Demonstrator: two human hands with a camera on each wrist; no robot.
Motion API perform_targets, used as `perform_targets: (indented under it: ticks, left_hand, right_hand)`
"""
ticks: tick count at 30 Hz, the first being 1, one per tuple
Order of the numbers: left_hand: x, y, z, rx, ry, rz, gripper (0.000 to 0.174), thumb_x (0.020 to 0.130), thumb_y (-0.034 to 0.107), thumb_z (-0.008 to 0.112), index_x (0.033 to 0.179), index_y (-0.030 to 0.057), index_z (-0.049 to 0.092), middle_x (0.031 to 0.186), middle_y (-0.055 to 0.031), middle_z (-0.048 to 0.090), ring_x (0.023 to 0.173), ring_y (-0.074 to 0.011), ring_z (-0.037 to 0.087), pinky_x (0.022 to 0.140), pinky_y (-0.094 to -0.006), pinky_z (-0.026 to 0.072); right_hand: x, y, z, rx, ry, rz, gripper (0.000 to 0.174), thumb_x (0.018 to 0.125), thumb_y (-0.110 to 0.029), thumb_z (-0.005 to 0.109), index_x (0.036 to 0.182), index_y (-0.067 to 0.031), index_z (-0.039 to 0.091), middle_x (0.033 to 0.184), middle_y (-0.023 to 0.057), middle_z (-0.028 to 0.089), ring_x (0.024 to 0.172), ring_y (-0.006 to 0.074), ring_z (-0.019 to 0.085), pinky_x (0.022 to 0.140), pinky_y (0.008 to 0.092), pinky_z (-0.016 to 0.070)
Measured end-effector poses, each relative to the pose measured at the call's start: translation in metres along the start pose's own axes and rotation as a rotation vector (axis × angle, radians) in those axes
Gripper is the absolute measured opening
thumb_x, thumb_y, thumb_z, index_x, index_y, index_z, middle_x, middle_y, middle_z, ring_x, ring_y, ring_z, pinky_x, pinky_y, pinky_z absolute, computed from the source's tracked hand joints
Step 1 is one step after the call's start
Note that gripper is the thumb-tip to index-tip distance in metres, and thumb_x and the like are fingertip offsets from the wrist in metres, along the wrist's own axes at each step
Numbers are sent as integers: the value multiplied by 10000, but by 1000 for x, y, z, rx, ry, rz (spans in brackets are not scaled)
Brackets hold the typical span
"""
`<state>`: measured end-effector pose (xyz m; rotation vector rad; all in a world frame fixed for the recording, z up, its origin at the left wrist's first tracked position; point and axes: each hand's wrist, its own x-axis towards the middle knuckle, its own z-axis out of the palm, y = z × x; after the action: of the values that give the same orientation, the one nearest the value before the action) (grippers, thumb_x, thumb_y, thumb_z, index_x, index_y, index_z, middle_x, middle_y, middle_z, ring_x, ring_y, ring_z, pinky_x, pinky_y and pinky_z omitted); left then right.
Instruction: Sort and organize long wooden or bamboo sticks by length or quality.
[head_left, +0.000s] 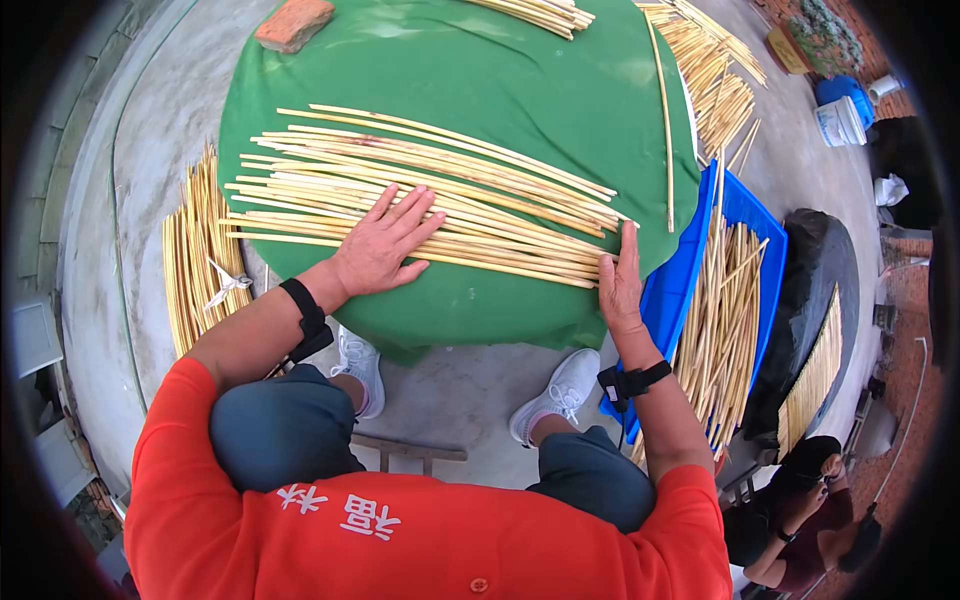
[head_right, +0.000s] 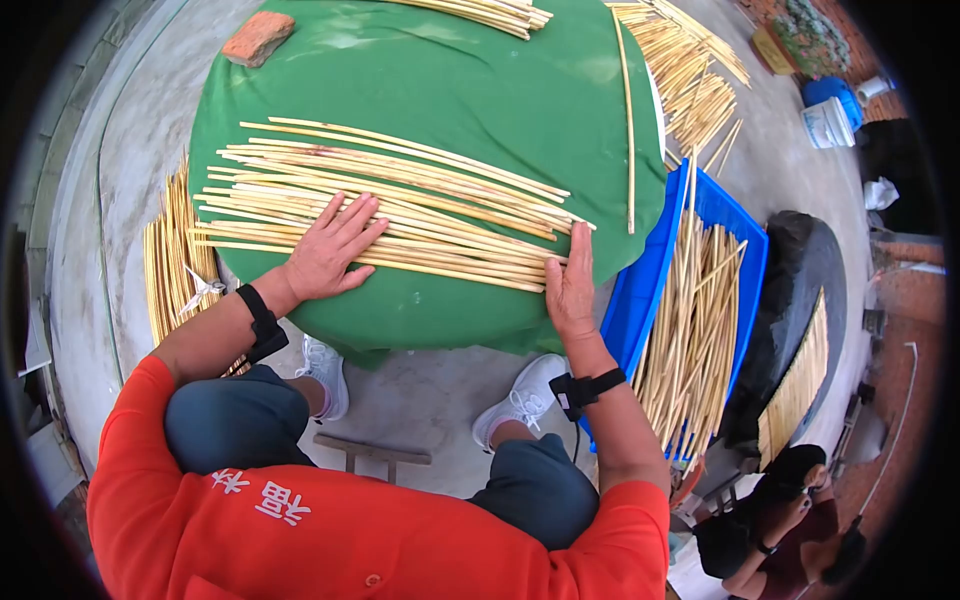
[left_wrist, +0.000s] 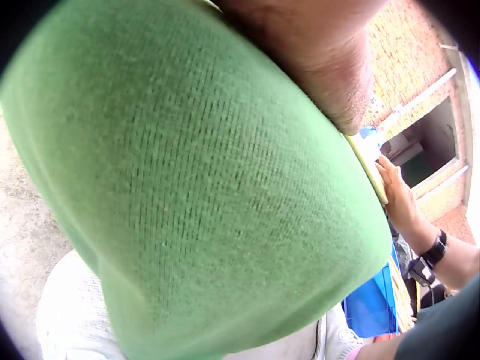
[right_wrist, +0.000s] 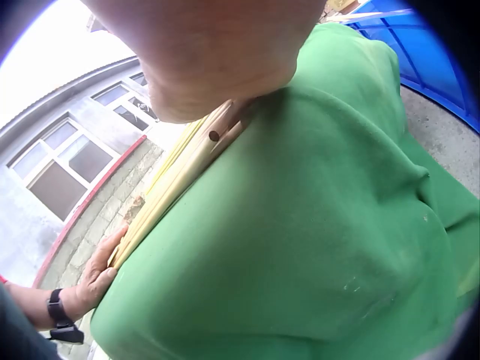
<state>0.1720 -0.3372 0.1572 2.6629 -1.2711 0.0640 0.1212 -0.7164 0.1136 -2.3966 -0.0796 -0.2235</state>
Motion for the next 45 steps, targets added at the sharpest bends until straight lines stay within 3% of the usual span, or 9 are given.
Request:
perform_targets:
  ticks: [5, 14, 21, 27, 31, 34, 45]
  left_hand:
    - [1, 0, -2, -2, -5, -1, 726, 778, 347, 619, 1395, 64, 362, 1462, -195, 305, 1386, -312, 257, 1143, -479, 138]
    - [-2, -2, 2, 11, 9, 8, 694, 788, 356, 608, 1382, 76, 386, 1445, -177, 341, 1372, -306, 286, 1134, -488, 163]
    - [-2, -3, 4, 32, 16, 10, 669, 793, 361, 598, 1374, 92, 404, 1423, -171, 371, 1352, -302, 320, 1123, -484, 187]
    - [-8, -6, 7, 29, 75, 52, 602, 799, 339, 604, 1330, 104, 445, 1356, -147, 443, 1306, -276, 382, 1106, -506, 237]
    - [-9, -8, 9, 28, 93, 67, 585, 779, 335, 618, 1292, 99, 466, 1316, -149, 464, 1288, -290, 388, 1102, -521, 242]
    - [-8, -7, 7, 25, 70, 59, 592, 775, 342, 618, 1292, 97, 466, 1304, -146, 462, 1277, -295, 392, 1099, -527, 242]
    - [-10, -8, 8, 28, 101, 79, 617, 771, 347, 613, 1302, 81, 448, 1250, -150, 469, 1268, -298, 393, 1092, -546, 244]
  right_hand:
    - [0, -12, 11, -149, -84, -200, 613, 919, -268, 512, 1410, 25, 291, 1461, 266, 258, 1373, 407, 223, 1118, 456, 189]
    - [-11, -9, 12, -334, -145, -253, 578, 901, -327, 530, 1351, 12, 398, 1464, 236, 278, 1368, 401, 237, 1092, 564, 156]
    - [-12, -13, 9, -352, -170, -281, 594, 903, -347, 516, 1363, 5, 388, 1463, 234, 283, 1367, 393, 244, 1098, 565, 126]
    - [-9, -25, 2, -578, -186, -362, 616, 911, -380, 483, 1371, 13, 371, 1460, 239, 286, 1376, 399, 223, 1105, 567, 106]
    - [-2, -46, 12, -463, -187, -440, 658, 907, -413, 478, 1373, 33, 352, 1456, 256, 276, 1374, 414, 214, 1112, 553, 117]
    - [-7, -56, 25, -467, -368, -457, 741, 898, -481, 466, 1383, 57, 309, 1460, 280, 241, 1366, 440, 206, 1114, 531, 150]
    - [-10, -54, 33, -521, -324, -464, 751, 908, -496, 438, 1384, 67, 295, 1461, 285, 236, 1366, 434, 210, 1110, 534, 155]
